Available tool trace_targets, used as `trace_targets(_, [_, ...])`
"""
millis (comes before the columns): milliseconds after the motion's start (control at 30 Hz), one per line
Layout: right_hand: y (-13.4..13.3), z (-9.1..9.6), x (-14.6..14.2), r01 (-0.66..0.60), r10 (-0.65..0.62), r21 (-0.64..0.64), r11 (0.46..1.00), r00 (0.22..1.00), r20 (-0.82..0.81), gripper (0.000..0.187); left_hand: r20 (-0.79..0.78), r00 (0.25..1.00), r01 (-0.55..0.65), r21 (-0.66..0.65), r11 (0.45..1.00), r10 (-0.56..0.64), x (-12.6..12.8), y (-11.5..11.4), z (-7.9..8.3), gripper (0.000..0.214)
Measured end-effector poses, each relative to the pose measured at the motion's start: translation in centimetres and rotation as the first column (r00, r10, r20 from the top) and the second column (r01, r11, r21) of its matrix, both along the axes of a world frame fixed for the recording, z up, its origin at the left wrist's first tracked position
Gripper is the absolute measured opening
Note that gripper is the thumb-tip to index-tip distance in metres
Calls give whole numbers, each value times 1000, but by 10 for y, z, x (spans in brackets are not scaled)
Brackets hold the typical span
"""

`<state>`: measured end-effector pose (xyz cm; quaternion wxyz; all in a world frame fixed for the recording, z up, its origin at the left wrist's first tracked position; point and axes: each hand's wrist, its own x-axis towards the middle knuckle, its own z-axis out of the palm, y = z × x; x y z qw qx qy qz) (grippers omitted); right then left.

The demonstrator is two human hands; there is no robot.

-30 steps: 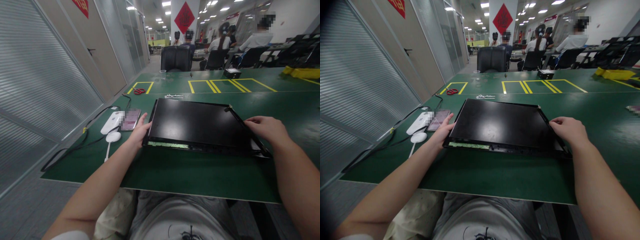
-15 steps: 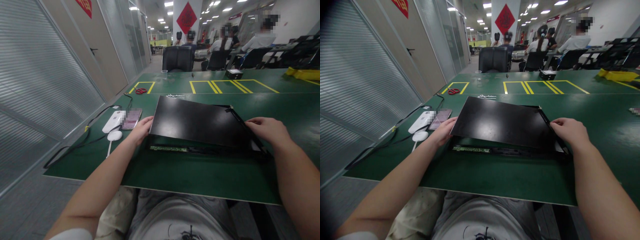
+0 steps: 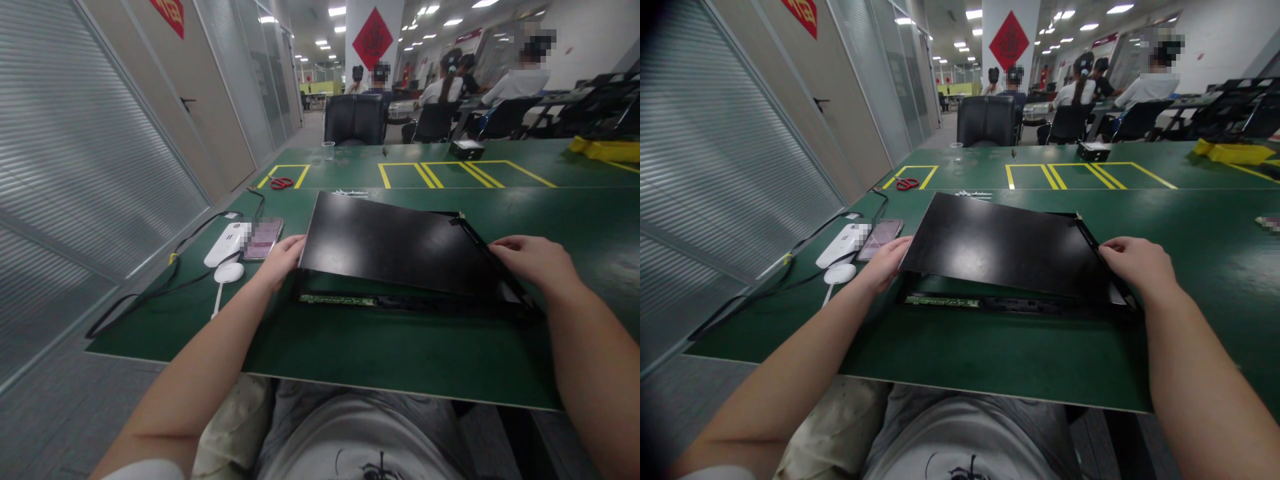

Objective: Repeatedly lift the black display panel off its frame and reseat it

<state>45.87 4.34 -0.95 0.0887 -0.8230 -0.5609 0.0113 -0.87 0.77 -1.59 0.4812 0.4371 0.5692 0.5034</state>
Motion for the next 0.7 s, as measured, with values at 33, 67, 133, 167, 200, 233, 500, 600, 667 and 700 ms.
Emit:
trace_targets(33, [0,1,-1,4,-4,-11,1000,1000,2,44,-4,1000,4,8,1000,-4,-1,0,-1,49])
trace_targets(67, [0,2,-2,8,-7,-25,1000,1000,3,45,-16,1000,6,23,1000,-6,-1,1,-1,49])
trace_targets(133, [-1,4,-4,14,-14,-49,999,1000,5,46,-60,998,6,69,998,-2,-4,2,-3,48])
trace_targets(167, [-2,5,-5,17,-16,-55,998,1000,5,46,-85,996,4,92,996,4,-5,2,-4,47])
trace_targets(200, [-2,6,-6,17,-17,-56,998,1000,4,46,-104,995,3,111,994,8,-5,2,-5,46])
trace_targets(233, [-3,6,-6,17,-17,-58,998,1000,3,45,-113,994,5,122,993,9,-6,3,-6,45])
trace_targets(500, [-2,4,-4,13,-12,-66,998,1000,16,47,97,991,80,175,981,-97,1,0,0,29])
trace_targets(600, [-1,3,-4,17,-16,-75,997,1000,21,48,184,974,94,200,975,-132,3,-2,3,31])
trace_targets(667, [-1,3,-4,16,-14,-73,997,1000,22,48,202,967,112,217,970,-157,5,-5,6,36])
trace_targets(700, [0,3,-4,14,-13,-70,997,1000,22,48,206,963,126,227,966,-174,6,-7,7,40])
